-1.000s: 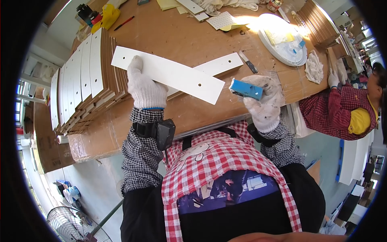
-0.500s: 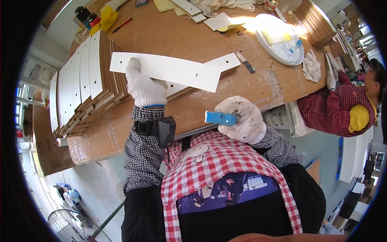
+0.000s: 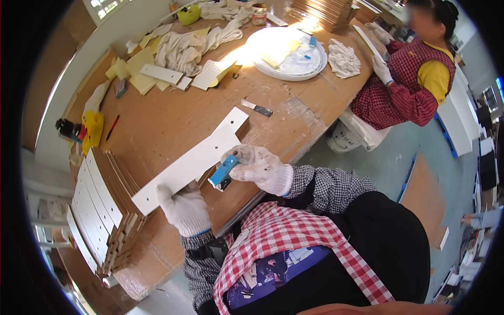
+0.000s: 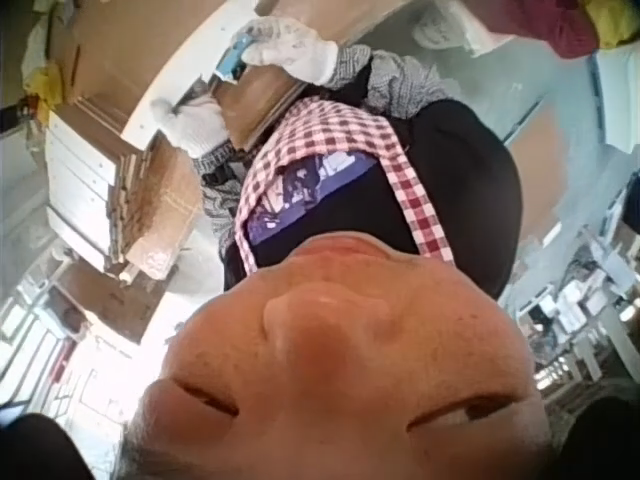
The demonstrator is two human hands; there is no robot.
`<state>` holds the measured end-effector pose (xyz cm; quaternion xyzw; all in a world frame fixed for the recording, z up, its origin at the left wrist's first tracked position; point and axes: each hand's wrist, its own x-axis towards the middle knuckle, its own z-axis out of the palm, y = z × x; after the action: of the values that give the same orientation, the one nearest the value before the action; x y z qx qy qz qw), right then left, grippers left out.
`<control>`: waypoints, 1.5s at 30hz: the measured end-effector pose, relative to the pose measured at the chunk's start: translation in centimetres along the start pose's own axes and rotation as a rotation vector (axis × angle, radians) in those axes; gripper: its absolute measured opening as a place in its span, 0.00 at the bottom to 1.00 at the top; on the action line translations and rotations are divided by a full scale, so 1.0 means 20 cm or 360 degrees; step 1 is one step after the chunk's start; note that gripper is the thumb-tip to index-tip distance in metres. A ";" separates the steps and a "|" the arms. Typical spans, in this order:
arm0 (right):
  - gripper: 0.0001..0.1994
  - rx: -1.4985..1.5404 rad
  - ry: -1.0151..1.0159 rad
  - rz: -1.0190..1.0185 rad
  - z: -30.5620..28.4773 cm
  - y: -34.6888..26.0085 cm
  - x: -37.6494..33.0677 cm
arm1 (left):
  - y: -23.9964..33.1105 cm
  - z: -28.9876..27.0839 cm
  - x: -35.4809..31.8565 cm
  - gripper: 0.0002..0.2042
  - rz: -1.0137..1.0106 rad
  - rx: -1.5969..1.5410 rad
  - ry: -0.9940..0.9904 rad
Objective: Sanding the edges of white wooden furniture boards using a sanding block and organizing them in stacks.
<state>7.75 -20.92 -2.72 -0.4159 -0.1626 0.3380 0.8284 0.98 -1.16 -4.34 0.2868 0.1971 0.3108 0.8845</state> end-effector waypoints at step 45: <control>0.22 0.0068 0.0567 -0.0185 -0.41 0.16 0.03 | -0.06 -0.01 0.17 0.38 -0.2412 0.1043 -0.1299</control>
<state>11.28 -23.90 -10.21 -0.4413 -0.0299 0.2140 0.8710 3.86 0.43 -5.91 0.4046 0.0832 -0.5485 0.7270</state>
